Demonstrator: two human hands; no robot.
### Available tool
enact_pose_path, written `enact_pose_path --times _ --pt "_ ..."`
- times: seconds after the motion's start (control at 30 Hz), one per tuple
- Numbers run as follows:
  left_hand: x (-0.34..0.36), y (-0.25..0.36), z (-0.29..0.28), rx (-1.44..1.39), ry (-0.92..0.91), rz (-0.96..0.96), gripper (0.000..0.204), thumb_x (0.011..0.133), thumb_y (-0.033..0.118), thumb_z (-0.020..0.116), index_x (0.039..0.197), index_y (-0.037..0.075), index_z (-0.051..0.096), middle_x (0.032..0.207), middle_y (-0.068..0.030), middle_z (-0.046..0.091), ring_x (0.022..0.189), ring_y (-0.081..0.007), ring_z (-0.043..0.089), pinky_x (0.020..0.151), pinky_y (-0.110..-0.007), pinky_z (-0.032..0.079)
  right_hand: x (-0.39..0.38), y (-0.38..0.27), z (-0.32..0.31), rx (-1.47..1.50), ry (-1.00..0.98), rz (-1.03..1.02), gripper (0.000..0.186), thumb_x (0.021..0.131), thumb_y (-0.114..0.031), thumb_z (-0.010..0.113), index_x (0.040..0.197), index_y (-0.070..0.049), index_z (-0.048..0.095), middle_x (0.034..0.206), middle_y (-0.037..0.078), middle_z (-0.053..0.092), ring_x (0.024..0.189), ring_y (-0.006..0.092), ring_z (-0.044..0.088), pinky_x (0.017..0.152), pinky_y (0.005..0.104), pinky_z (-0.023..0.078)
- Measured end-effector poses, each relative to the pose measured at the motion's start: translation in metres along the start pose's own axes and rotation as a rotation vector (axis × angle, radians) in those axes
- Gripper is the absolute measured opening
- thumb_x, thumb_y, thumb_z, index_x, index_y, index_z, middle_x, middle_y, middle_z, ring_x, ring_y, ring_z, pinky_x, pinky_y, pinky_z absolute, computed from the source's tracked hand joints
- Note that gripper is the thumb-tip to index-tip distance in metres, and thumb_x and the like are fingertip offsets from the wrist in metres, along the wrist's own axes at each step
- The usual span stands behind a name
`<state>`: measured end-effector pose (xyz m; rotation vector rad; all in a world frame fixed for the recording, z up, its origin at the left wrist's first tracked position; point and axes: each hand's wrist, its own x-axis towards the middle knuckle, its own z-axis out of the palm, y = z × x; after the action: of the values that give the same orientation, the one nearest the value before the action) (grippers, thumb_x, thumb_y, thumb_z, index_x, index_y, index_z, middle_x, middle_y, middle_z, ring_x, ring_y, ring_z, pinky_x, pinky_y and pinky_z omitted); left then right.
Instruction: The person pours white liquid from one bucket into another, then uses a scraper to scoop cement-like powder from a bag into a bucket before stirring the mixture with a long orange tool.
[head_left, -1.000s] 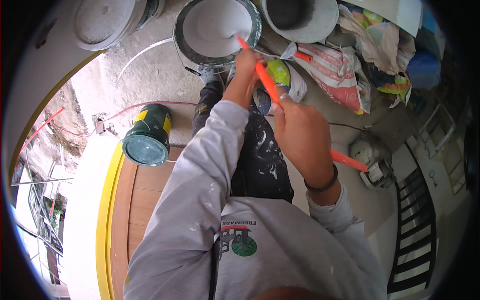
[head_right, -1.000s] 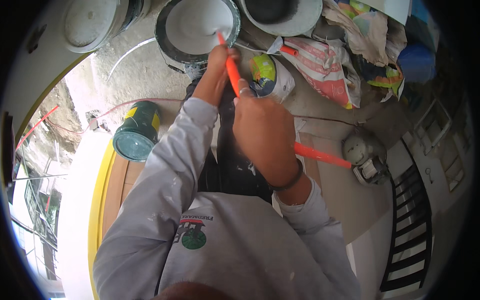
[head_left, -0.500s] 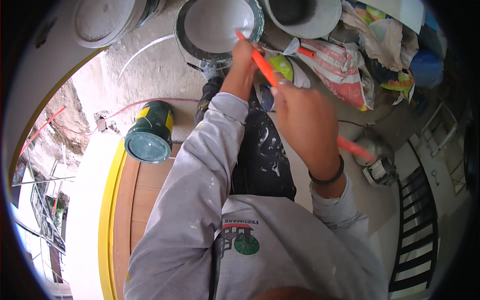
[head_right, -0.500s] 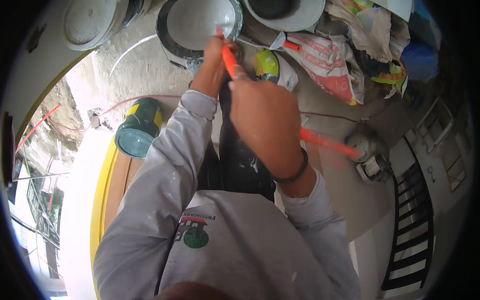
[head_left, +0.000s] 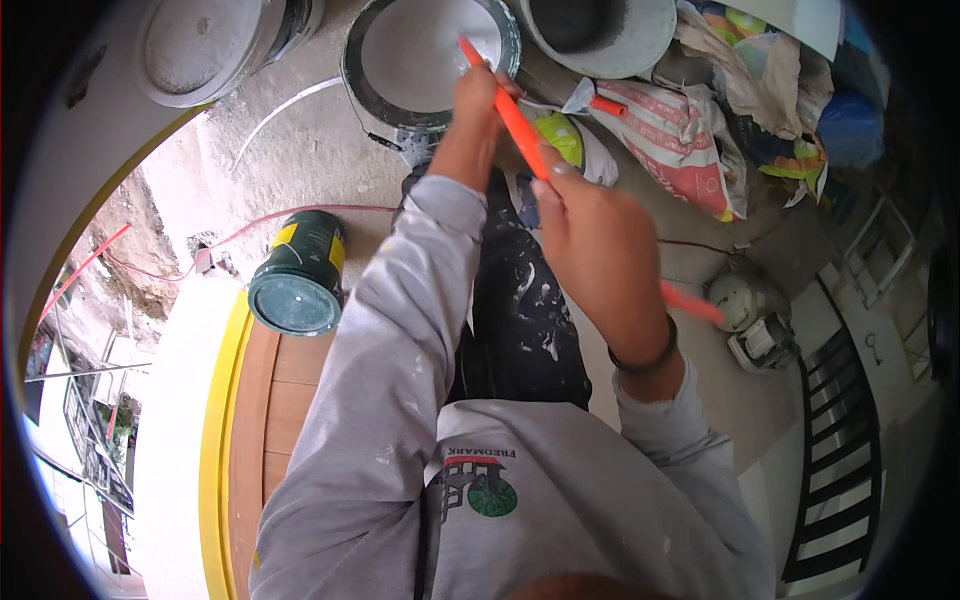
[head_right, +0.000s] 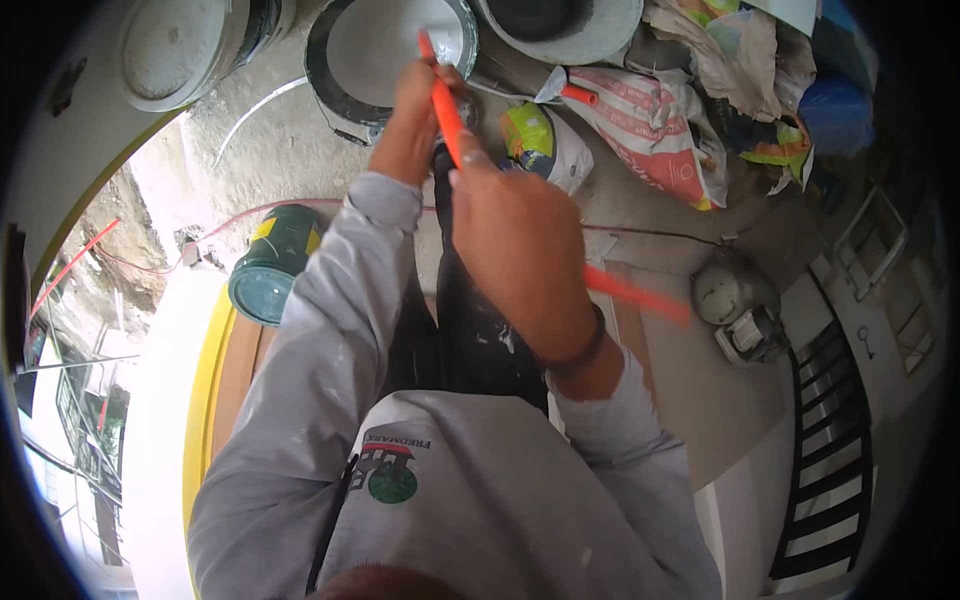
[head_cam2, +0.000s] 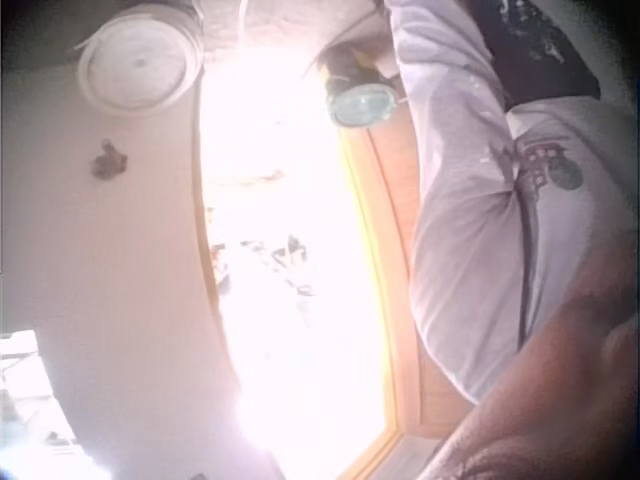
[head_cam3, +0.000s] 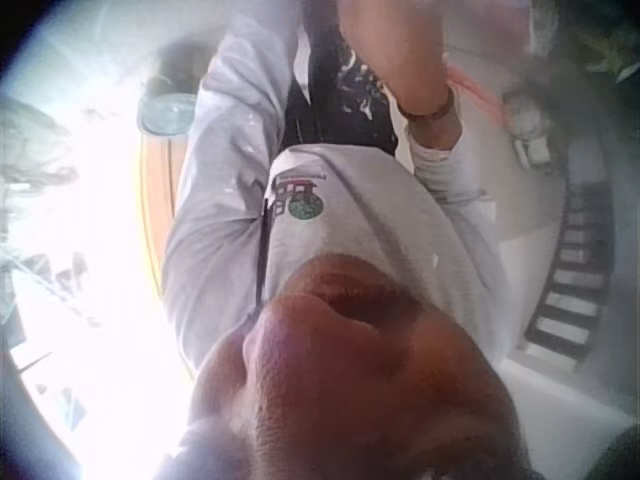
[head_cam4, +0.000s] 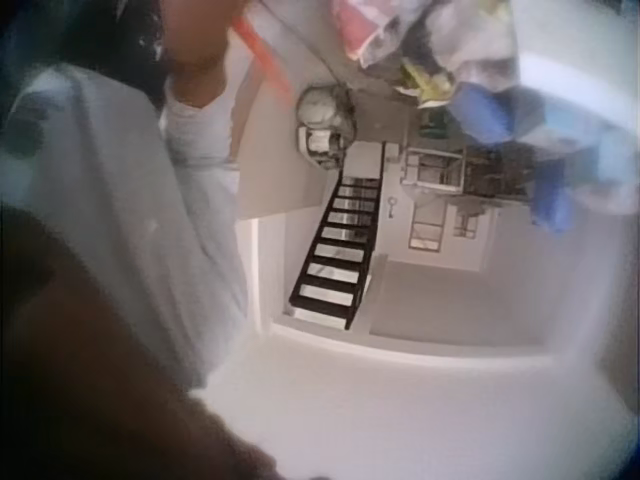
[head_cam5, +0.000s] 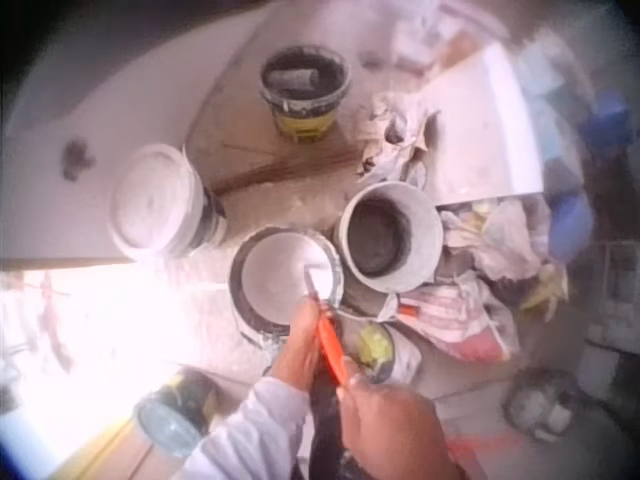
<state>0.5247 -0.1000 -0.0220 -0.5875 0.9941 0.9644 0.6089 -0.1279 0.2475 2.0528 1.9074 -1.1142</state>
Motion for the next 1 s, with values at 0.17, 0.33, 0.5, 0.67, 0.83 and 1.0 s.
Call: enact_pose_path --times 0.17,0.33,0.5,0.67,0.83,1.0 --pt "-0.028 0.032 -0.043 0.054 0.291 0.164 0.013 0.098 0.017 0.043 0.096 0.004 0.041 0.065 -0.0037 0.045 0.045 -0.0141 0.041 0.040 -0.027 0.040 -0.003 -0.008 0.022 0.085 -0.227 -0.047 0.033 0.093 -0.020 0.056 0.124 -0.009 0.063 0.069 0.022 0.062 0.064 0.0399 0.063 0.058 0.0488 0.048" --pt "-0.029 -0.021 -0.045 -0.008 0.295 -0.068 0.008 0.097 0.012 0.042 0.098 0.005 0.042 0.069 -0.0065 0.047 0.050 -0.0165 0.045 0.041 -0.030 0.042 -0.018 0.002 -0.004 -0.076 -0.236 0.097 0.034 0.093 -0.021 0.056 0.124 -0.009 0.064 0.068 0.022 0.062 0.063 0.0395 0.063 0.057 0.0482 0.048" --pt "0.013 -0.012 -0.014 -0.060 0.097 -0.067 0.008 0.096 0.013 0.044 0.098 0.006 0.041 0.068 -0.0031 0.045 0.050 -0.0123 0.044 0.042 -0.028 0.041 -0.002 0.004 -0.008 -0.065 -0.103 0.010 0.032 0.093 -0.021 0.057 0.121 -0.008 0.065 0.065 0.021 0.061 0.060 0.0384 0.062 0.055 0.0479 0.047" --pt "-0.017 0.029 -0.047 -0.075 0.084 0.090 0.009 0.097 0.017 0.044 0.095 0.011 0.038 0.067 -0.0004 0.043 0.052 -0.0101 0.043 0.043 -0.025 0.040 -0.013 0.004 0.010 0.118 -0.197 -0.073 0.034 0.092 -0.017 0.059 0.123 -0.006 0.063 0.068 0.022 0.059 0.061 0.0387 0.061 0.054 0.0452 0.046" --pt "-0.088 -0.036 -0.025 0.053 0.182 0.220 0.010 0.101 0.018 0.041 0.093 0.013 0.037 0.068 0.0010 0.041 0.054 -0.0090 0.041 0.046 -0.025 0.039 -0.052 0.036 -0.040 0.274 -0.224 -0.047 0.038 0.089 -0.007 0.060 0.127 -0.005 0.062 0.061 0.020 0.048 0.049 0.0255 0.051 0.052 0.0348 0.041" --pt "-0.138 -0.082 0.050 0.079 0.248 0.151 0.009 0.102 0.020 0.040 0.103 0.011 0.039 0.071 -0.0010 0.043 0.054 -0.0101 0.043 0.047 -0.027 0.042 -0.095 0.049 -0.102 0.257 -0.257 0.136 0.037 0.089 -0.004 0.059 0.126 -0.002 0.063 0.059 0.017 0.050 0.049 0.0229 0.051 0.052 0.0313 0.040"
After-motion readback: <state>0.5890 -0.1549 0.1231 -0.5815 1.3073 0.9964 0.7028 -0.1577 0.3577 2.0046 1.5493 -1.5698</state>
